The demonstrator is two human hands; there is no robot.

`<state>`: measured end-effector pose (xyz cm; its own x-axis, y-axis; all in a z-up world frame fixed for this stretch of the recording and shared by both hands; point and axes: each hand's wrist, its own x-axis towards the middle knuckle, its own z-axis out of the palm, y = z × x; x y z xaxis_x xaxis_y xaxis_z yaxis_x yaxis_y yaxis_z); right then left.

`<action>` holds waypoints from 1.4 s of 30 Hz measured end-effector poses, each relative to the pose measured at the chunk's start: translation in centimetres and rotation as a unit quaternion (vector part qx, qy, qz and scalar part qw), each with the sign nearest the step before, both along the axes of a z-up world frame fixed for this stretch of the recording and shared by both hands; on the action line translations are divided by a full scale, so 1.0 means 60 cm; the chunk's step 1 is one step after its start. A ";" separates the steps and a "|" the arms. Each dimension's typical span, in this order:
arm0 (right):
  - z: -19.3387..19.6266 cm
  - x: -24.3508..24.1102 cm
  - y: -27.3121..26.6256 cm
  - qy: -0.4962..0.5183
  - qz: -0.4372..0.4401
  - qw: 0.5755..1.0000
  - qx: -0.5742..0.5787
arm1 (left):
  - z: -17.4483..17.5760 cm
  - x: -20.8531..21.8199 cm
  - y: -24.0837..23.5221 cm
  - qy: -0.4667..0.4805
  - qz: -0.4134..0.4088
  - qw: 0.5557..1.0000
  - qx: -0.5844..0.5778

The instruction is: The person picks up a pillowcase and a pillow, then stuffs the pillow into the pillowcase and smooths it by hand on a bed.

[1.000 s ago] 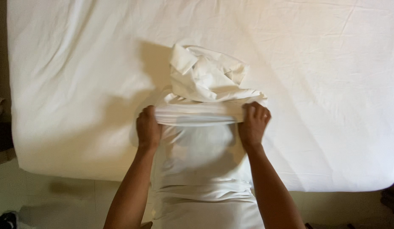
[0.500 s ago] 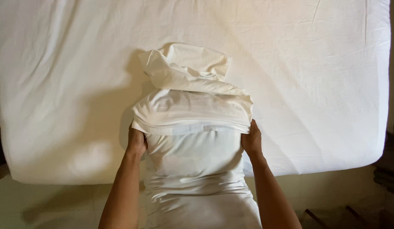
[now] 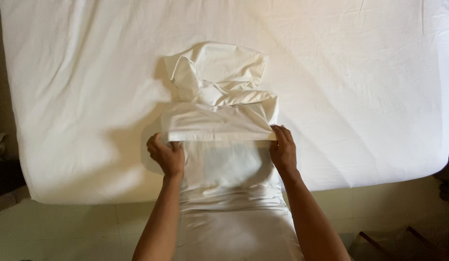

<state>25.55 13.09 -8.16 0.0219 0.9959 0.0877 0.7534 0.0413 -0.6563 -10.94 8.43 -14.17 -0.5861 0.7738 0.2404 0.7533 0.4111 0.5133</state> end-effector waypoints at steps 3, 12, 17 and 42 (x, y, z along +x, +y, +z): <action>-0.046 -0.008 0.022 0.046 0.022 0.997 -0.061 | 0.082 0.084 0.081 -0.003 -0.150 0.988 0.040; 0.016 -0.040 0.004 -0.195 0.123 0.973 0.027 | 0.059 0.173 0.011 0.020 -0.482 0.875 -0.035; -0.058 -0.036 -0.006 -0.228 0.310 0.923 0.024 | 0.016 0.038 0.008 0.110 -0.397 0.904 -0.114; -0.097 0.145 -0.162 -0.224 -0.067 0.882 -0.409 | 0.063 -0.018 -0.185 -0.437 0.025 0.790 -0.429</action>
<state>34.28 3.39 -13.96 0.2892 0.7216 -0.6290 0.9071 -0.4166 -0.0609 -12.04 -2.67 -10.38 -0.2726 0.4029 -0.8737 0.2374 0.9082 0.3447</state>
